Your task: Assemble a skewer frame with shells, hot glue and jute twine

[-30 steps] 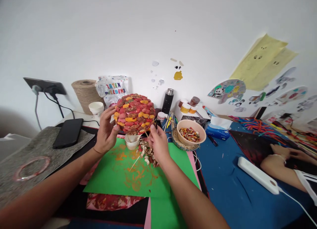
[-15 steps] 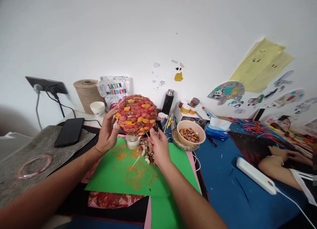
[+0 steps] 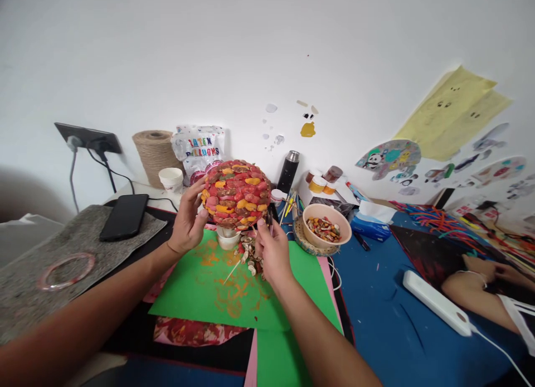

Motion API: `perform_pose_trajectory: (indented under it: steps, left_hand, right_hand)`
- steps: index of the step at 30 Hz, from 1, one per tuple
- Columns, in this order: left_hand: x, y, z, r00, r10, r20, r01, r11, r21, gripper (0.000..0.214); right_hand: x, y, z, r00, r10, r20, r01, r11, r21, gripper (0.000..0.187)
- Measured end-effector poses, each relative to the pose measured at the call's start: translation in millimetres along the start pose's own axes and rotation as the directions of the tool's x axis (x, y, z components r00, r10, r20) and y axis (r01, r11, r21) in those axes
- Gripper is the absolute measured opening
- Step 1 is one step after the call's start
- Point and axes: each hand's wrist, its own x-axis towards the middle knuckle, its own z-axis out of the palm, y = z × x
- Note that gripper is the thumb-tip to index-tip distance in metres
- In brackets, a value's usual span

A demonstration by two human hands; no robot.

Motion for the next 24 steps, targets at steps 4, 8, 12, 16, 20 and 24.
perform_pose_trajectory:
  steps: [4, 8, 12, 16, 20, 24]
  left_hand:
    - [0.2, 0.1, -0.7, 1.000, 0.006, 0.000, -0.006, 1.000, 0.011, 0.052]
    - [1.4, 0.7, -2.4, 1.000, 0.011, 0.011, -0.012, 0.996, 0.086, 0.056]
    - [3.5, 2.8, -3.9, 0.999, 0.050, 0.007, -0.050, 0.992, 0.114, 0.055]
    - [4.3, 4.1, -5.3, 0.996, 0.094, 0.002, -0.093, 0.978, 0.185, 0.053]
    - [4.4, 4.6, -5.7, 0.994, 0.110, 0.006, -0.109, 0.972, 0.209, 0.054]
    - [4.5, 4.0, -5.2, 0.993, 0.117, 0.001, -0.115, 0.972, 0.205, 0.054]
  right_hand:
    - [-1.1, -1.2, 0.9, 1.000, -0.010, -0.004, 0.010, 1.000, -0.002, 0.056]
    - [-1.0, 1.2, -0.5, 1.000, 0.000, -0.012, 0.000, 1.000, 0.000, 0.056]
    - [-2.0, 3.3, -0.8, 1.000, 0.001, -0.016, -0.001, 1.000, -0.003, 0.058]
    - [-3.8, 3.5, -0.6, 1.000, -0.004, -0.014, 0.004, 1.000, 0.003, 0.059]
    - [-4.6, 3.2, -1.2, 1.000, 0.002, -0.025, -0.001, 1.000, 0.013, 0.060]
    - [-5.0, 3.7, -1.9, 1.000, 0.004, -0.016, -0.004, 1.000, 0.006, 0.059]
